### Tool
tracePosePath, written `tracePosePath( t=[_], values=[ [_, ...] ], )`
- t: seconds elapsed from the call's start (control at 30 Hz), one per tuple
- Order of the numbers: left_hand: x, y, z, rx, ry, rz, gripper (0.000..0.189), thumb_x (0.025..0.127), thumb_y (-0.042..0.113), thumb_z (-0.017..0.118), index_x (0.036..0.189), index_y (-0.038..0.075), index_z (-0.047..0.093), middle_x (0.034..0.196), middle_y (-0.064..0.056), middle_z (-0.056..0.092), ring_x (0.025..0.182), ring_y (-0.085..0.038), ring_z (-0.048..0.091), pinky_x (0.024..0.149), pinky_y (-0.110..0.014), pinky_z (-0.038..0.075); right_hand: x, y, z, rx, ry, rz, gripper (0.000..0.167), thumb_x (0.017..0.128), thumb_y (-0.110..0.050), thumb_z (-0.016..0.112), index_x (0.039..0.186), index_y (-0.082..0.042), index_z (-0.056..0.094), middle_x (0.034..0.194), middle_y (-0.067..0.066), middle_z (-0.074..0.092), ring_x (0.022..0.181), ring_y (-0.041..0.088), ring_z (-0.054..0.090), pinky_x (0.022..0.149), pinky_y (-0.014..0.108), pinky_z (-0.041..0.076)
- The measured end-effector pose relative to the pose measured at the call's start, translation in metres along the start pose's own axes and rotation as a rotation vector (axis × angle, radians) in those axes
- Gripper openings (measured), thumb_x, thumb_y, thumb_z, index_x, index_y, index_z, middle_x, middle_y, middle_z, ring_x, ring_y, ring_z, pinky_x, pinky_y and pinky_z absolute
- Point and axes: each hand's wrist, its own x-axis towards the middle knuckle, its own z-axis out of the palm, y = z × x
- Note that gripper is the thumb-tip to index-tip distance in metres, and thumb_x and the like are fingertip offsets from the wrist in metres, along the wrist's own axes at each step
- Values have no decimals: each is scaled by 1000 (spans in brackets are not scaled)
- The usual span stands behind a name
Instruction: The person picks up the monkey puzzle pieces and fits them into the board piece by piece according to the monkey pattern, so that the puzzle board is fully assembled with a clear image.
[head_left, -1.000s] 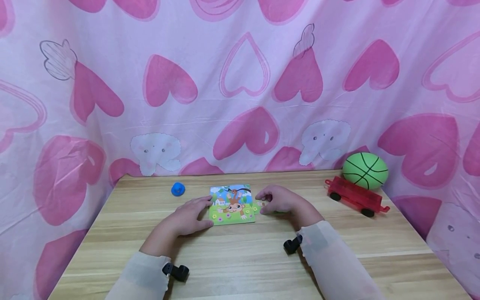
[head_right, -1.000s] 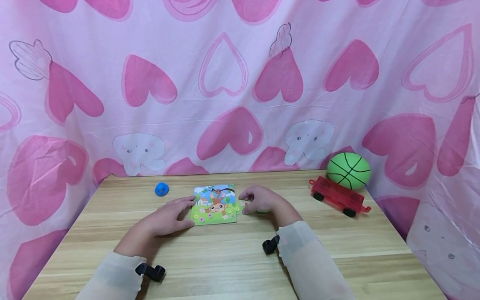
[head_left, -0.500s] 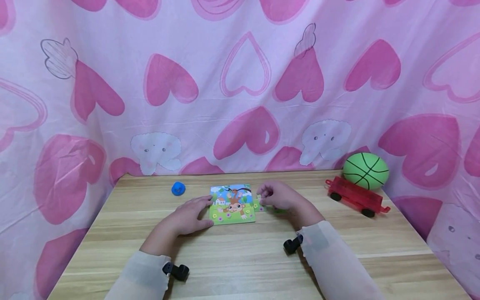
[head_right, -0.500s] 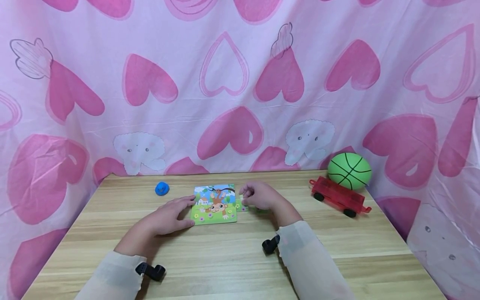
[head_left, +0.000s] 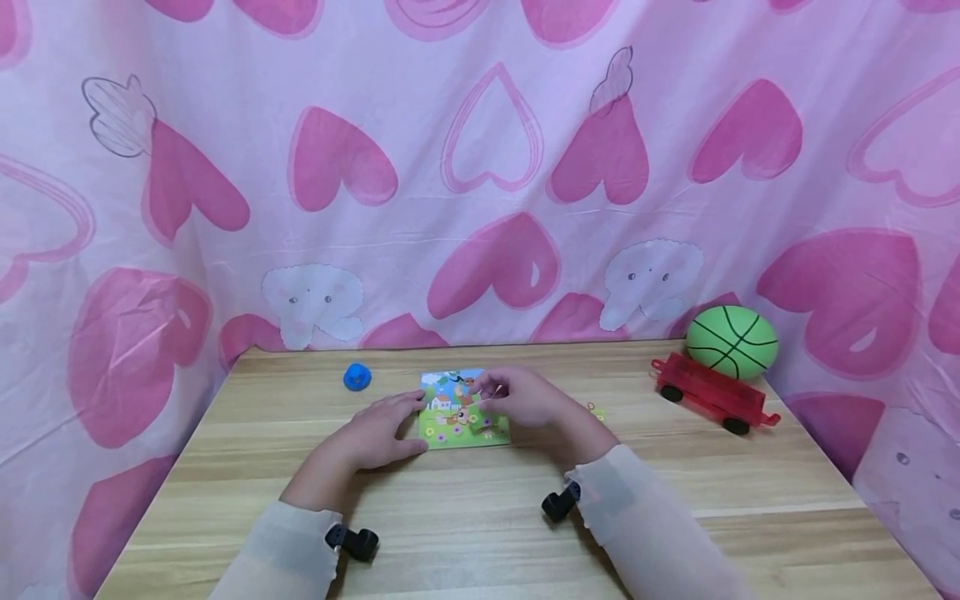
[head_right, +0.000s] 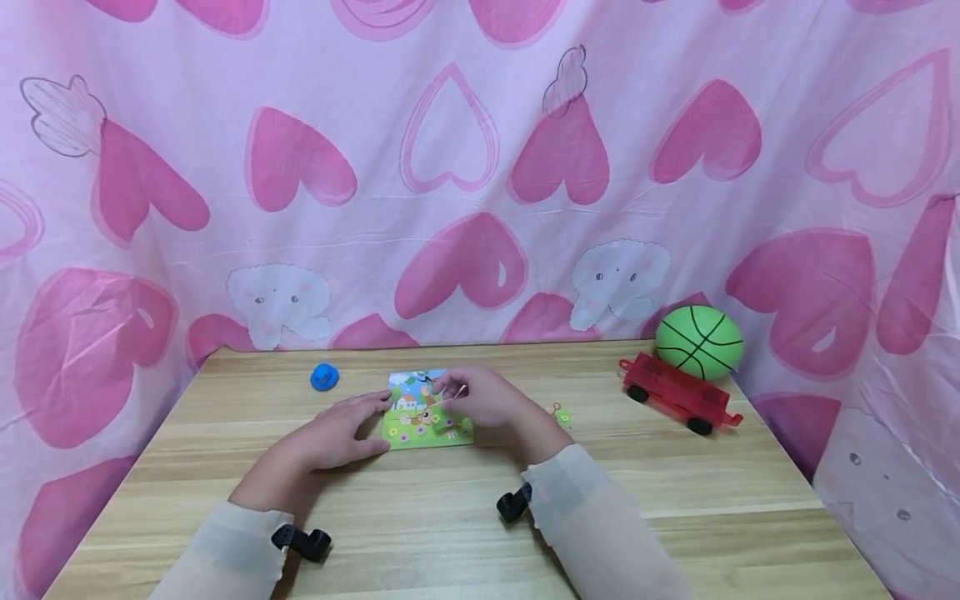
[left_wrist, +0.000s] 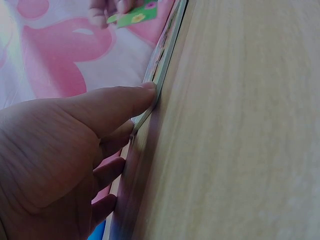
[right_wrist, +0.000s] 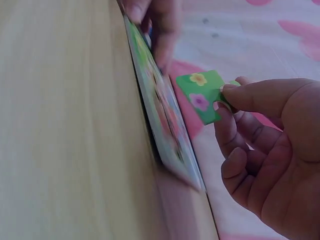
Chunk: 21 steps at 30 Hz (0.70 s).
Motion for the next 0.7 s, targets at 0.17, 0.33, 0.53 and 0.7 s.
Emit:
tracePosePath(
  t=[0.17, 0.33, 0.53, 0.7],
  values=[
    [-1, 0, -1, -2, 3, 12, 74, 97, 49, 77, 160, 19, 51, 175, -1, 38, 164, -35, 32, 131, -67, 28, 15, -10, 22, 73, -28, -16, 22, 102, -17, 74, 124, -14, 75, 103, 0, 70, 93, 16, 65, 79, 28, 58],
    [-1, -1, 0, -3, 4, 27, 75, 97, 48, 77, 160, 17, 51, 175, -2, 38, 163, -36, 33, 131, -68, 28, 27, -14, 37, 148, -54, 34, 23, 101, -18, 75, 124, -16, 74, 100, 1, 71, 74, 14, 59, 51, 25, 50],
    [0, -3, 0, -1, 11, 36, 75, 97, 48, 77, 160, 16, 51, 175, -2, 39, 163, -37, 33, 130, -69, 28, 37, -20, 42, 166, -49, 24, 19, 100, -15, 75, 119, -15, 74, 98, 1, 73, 66, 13, 58, 47, 24, 45],
    [1, -3, -1, -2, 11, 36, 75, 97, 48, 77, 160, 17, 51, 175, -2, 38, 163, -37, 33, 129, -71, 28, 41, -18, 49, 101, -52, 1, 13, 99, -15, 77, 111, -17, 74, 92, -3, 73, 73, 10, 64, 57, 24, 51]
  ],
)
